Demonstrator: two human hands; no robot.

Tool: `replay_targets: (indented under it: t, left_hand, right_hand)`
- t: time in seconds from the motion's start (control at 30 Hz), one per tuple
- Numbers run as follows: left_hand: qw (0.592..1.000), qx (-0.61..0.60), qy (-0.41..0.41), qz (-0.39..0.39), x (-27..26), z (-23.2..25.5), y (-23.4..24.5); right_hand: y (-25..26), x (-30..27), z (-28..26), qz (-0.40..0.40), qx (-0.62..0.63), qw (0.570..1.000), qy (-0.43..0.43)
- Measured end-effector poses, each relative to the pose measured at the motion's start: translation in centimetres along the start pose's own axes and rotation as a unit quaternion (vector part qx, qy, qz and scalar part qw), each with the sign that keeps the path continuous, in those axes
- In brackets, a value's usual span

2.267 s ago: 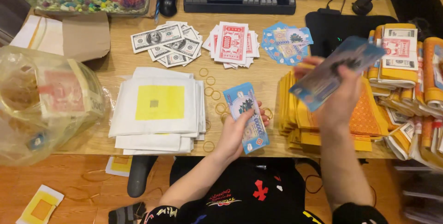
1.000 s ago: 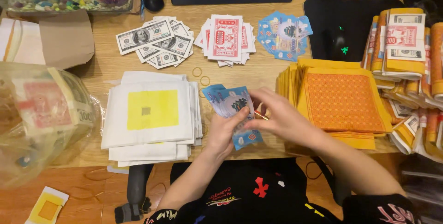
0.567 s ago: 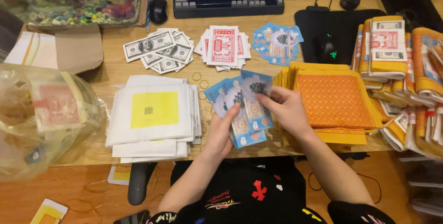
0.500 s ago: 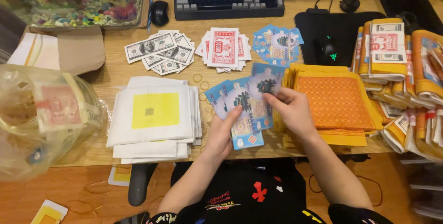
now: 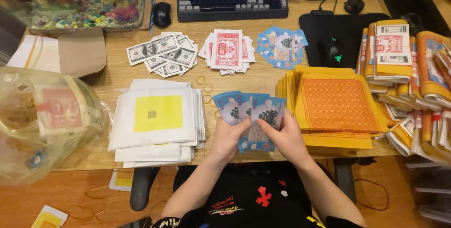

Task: The person sorts stacks of paper currency by denomination and color, then places them into padded envelopes. They handle blue, red, and black bills, organizing them into neat piles before inserting them into yellow envelopes.

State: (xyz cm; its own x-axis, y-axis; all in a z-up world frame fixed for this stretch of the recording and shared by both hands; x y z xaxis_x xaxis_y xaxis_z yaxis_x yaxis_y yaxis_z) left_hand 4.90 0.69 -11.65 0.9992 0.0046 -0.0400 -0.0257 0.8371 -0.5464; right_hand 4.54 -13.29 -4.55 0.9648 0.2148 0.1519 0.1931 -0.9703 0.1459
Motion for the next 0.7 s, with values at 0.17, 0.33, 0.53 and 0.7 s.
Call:
replay_targets:
  t: [0.17, 0.33, 0.53, 0.7]
  left_hand:
    - [0.998, -0.041, 0.044, 0.009, -1.0, 3.3, -2.0]
    - [0.992, -0.12, 0.037, 0.001, -0.7, 3.0, -1.8]
    - [0.996, -0.087, -0.003, -0.011, -0.1, 2.1, -0.6]
    - [1.0, 0.007, -0.021, -0.015, -0.9, 3.6, -1.7]
  right_hand:
    - [1.1, -0.9, 0.5, 0.08, 0.019, 0.997, -0.012]
    - [3.5, -0.4, 0.8, 0.094, 0.047, 0.994, 0.002]
    - [2.9, -1.2, 1.2, 0.037, 0.075, 0.996, -0.016]
    - [1.4, -1.3, -0.2, -0.037, 0.066, 0.997, -0.015]
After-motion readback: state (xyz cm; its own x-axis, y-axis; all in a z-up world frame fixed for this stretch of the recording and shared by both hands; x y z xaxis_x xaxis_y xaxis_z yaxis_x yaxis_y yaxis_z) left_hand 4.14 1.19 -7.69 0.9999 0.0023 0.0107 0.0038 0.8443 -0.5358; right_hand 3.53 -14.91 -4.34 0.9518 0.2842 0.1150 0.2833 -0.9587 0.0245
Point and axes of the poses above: each hand's wrist, its own x-axis towards the middle knuckle, its own y-axis out of the back of the hand, z = x × y, the point moved 2 cm from there along x, towards the middle knuckle, and after that the axes turned 8 degrees about -z, right-handed, at the moved point
